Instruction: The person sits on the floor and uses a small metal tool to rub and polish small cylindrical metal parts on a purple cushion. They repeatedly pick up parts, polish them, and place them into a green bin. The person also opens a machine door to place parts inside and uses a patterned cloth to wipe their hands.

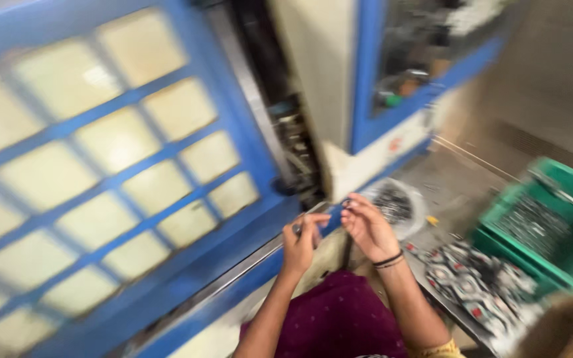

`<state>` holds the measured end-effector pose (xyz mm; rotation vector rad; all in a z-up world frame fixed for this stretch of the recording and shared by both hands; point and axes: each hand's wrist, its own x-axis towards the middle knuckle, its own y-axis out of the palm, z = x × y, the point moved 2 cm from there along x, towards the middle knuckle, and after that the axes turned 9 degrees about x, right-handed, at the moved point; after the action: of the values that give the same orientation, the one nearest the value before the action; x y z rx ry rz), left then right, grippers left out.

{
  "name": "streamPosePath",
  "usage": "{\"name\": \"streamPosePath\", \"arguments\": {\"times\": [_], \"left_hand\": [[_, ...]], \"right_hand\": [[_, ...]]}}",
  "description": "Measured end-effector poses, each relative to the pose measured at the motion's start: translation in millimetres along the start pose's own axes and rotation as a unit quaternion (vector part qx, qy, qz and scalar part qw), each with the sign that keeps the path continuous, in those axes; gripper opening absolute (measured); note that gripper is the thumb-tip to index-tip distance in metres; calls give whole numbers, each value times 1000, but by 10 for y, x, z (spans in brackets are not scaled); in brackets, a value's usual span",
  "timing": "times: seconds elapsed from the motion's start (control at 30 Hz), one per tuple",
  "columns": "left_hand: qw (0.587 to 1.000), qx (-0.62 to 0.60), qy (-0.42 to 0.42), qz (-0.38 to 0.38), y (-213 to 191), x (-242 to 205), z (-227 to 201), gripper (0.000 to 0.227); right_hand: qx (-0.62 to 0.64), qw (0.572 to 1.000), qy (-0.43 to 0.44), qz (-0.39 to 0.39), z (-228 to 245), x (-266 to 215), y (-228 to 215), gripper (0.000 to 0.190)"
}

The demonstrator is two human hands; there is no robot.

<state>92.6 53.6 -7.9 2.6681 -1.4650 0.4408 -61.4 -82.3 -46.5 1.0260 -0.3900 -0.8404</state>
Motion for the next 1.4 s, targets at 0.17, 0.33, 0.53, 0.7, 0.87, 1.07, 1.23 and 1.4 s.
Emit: {"name": "streamPosePath", "arguments": {"times": [0.17, 0.33, 0.53, 0.7, 0.87, 1.07, 1.23, 1.4], "left_hand": [[960, 122, 179, -180, -379, 86, -233, 53], [981, 56, 101, -157, -453, 444, -117, 61], [988, -47, 117, -93, -289, 1104, 351, 58], [979, -186, 77, -42, -184, 1469, 873, 53], [971, -224, 74, -48, -125, 1464, 1066, 51], [976, -169, 124, -56, -113, 1318, 987, 60], [983, -72, 159, -63, -192, 1217, 826, 68], [985, -80, 149, -21, -236, 1135, 680, 67]], "right_hand": [[65, 995, 48, 56, -257, 189, -95, 23], [62, 996, 65, 8, -288, 438, -275, 23], [22, 999, 17, -18, -197, 586, -152, 25], [43, 999, 9, 5, -242, 606, -95, 24], [27, 999, 27, -19, -355, 627, -254, 27], [23, 998, 45, -39, -377, 655, -412, 31], [12, 999, 33, -35, -381, 580, -434, 26], [2, 997, 34, -64, -393, 530, -443, 26]]}}
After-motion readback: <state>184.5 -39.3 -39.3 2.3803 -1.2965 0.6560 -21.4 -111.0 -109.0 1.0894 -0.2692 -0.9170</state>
